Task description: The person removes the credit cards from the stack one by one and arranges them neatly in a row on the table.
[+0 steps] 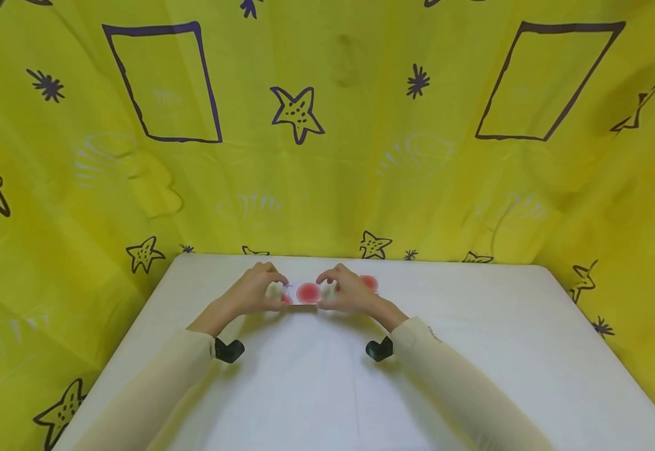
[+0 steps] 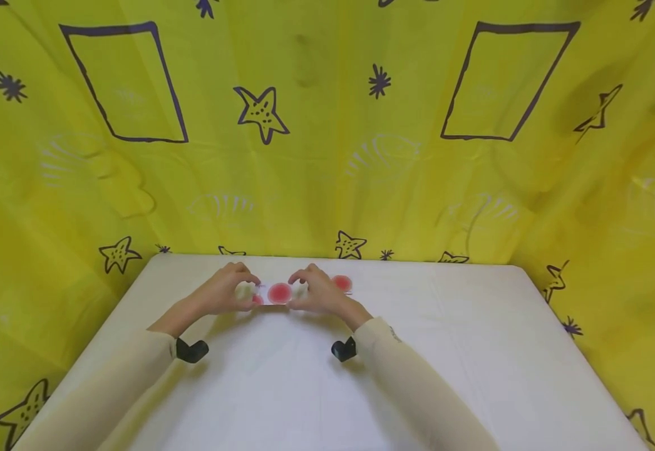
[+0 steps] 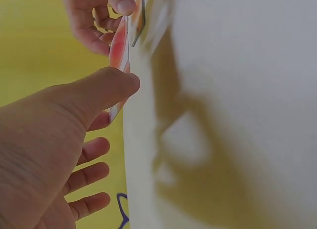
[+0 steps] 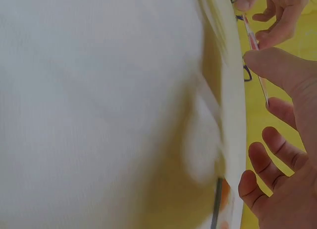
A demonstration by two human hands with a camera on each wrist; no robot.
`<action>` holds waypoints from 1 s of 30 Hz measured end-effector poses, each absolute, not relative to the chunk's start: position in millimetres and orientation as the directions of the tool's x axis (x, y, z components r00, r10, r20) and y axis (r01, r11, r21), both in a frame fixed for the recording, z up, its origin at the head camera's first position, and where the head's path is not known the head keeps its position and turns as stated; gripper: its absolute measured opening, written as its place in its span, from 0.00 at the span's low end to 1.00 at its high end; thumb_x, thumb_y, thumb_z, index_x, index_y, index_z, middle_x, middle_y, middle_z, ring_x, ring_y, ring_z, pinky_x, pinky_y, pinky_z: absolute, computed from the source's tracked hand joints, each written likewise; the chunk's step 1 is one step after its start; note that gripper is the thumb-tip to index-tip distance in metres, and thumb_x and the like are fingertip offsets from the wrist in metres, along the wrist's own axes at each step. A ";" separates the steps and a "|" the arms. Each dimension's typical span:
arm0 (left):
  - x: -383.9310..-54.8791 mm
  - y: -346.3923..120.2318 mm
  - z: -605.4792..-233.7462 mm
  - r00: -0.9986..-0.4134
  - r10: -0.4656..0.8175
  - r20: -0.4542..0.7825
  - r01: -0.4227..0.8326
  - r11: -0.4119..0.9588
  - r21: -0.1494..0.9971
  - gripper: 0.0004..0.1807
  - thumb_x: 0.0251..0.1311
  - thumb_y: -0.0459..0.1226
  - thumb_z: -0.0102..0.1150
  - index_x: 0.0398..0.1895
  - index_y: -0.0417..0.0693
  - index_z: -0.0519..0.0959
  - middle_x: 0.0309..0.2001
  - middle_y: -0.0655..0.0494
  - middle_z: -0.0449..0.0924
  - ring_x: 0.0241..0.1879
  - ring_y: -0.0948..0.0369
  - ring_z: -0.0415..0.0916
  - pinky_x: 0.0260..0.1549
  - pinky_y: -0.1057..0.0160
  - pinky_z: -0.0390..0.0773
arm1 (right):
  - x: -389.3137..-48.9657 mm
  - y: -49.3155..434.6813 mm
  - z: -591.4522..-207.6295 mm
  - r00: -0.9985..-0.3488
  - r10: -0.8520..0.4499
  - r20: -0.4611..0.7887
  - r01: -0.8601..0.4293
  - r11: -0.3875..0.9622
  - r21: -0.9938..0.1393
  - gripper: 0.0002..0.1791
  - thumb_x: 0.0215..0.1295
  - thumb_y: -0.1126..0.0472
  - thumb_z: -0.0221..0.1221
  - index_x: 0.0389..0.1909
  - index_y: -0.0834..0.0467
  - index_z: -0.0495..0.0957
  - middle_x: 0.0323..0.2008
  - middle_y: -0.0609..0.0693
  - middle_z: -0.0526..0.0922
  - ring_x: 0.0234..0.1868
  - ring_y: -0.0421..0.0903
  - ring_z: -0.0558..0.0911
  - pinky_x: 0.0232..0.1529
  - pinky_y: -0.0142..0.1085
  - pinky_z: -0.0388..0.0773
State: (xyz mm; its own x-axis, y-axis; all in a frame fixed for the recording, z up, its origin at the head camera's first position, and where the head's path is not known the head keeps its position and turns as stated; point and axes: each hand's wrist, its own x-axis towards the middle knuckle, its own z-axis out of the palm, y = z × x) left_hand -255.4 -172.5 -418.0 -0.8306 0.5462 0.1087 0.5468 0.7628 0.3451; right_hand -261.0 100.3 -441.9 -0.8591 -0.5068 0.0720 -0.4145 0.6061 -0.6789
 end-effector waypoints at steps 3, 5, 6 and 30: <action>-250.1 -182.3 -420.1 -0.834 0.541 0.107 0.541 0.764 0.352 0.22 0.54 0.45 0.77 0.50 0.46 0.87 0.45 0.47 0.79 0.47 0.51 0.72 0.48 0.50 0.74 | -257.9 91.0 -446.0 -0.858 -0.510 0.066 -0.409 0.600 -0.688 0.24 0.58 0.52 0.74 0.55 0.52 0.81 0.48 0.52 0.74 0.46 0.47 0.74 0.47 0.40 0.75; -246.9 -188.3 -421.9 -0.837 0.538 0.102 0.536 0.766 0.356 0.22 0.54 0.44 0.76 0.51 0.46 0.87 0.44 0.47 0.79 0.47 0.51 0.72 0.48 0.49 0.74 | -255.4 85.0 -447.5 -0.855 -0.515 0.061 -0.411 0.602 -0.685 0.24 0.58 0.52 0.74 0.55 0.52 0.81 0.48 0.52 0.74 0.45 0.47 0.74 0.46 0.40 0.74; -245.0 -191.0 -422.5 -0.838 0.536 0.102 0.534 0.766 0.357 0.22 0.54 0.44 0.76 0.50 0.45 0.87 0.44 0.47 0.79 0.47 0.50 0.72 0.48 0.49 0.74 | -254.1 82.0 -448.0 -0.853 -0.518 0.061 -0.414 0.602 -0.682 0.24 0.58 0.52 0.74 0.55 0.52 0.82 0.48 0.52 0.74 0.45 0.47 0.74 0.45 0.40 0.74; -217.3 -236.4 -433.7 -0.872 0.485 0.067 0.472 0.796 0.379 0.20 0.53 0.43 0.78 0.49 0.47 0.87 0.43 0.50 0.79 0.46 0.51 0.73 0.48 0.45 0.75 | -233.8 29.6 -455.2 -0.849 -0.529 0.010 -0.437 0.690 -0.577 0.26 0.57 0.46 0.74 0.55 0.48 0.82 0.45 0.49 0.75 0.47 0.46 0.75 0.47 0.39 0.71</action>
State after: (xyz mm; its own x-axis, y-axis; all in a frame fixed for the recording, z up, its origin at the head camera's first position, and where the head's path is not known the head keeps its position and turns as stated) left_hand -217.3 -236.4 -433.7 -0.8720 0.4849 0.0673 0.4719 0.7961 0.3789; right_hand -233.8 29.6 -455.2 -0.8487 -0.5287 0.0102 -0.4369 0.6902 -0.5768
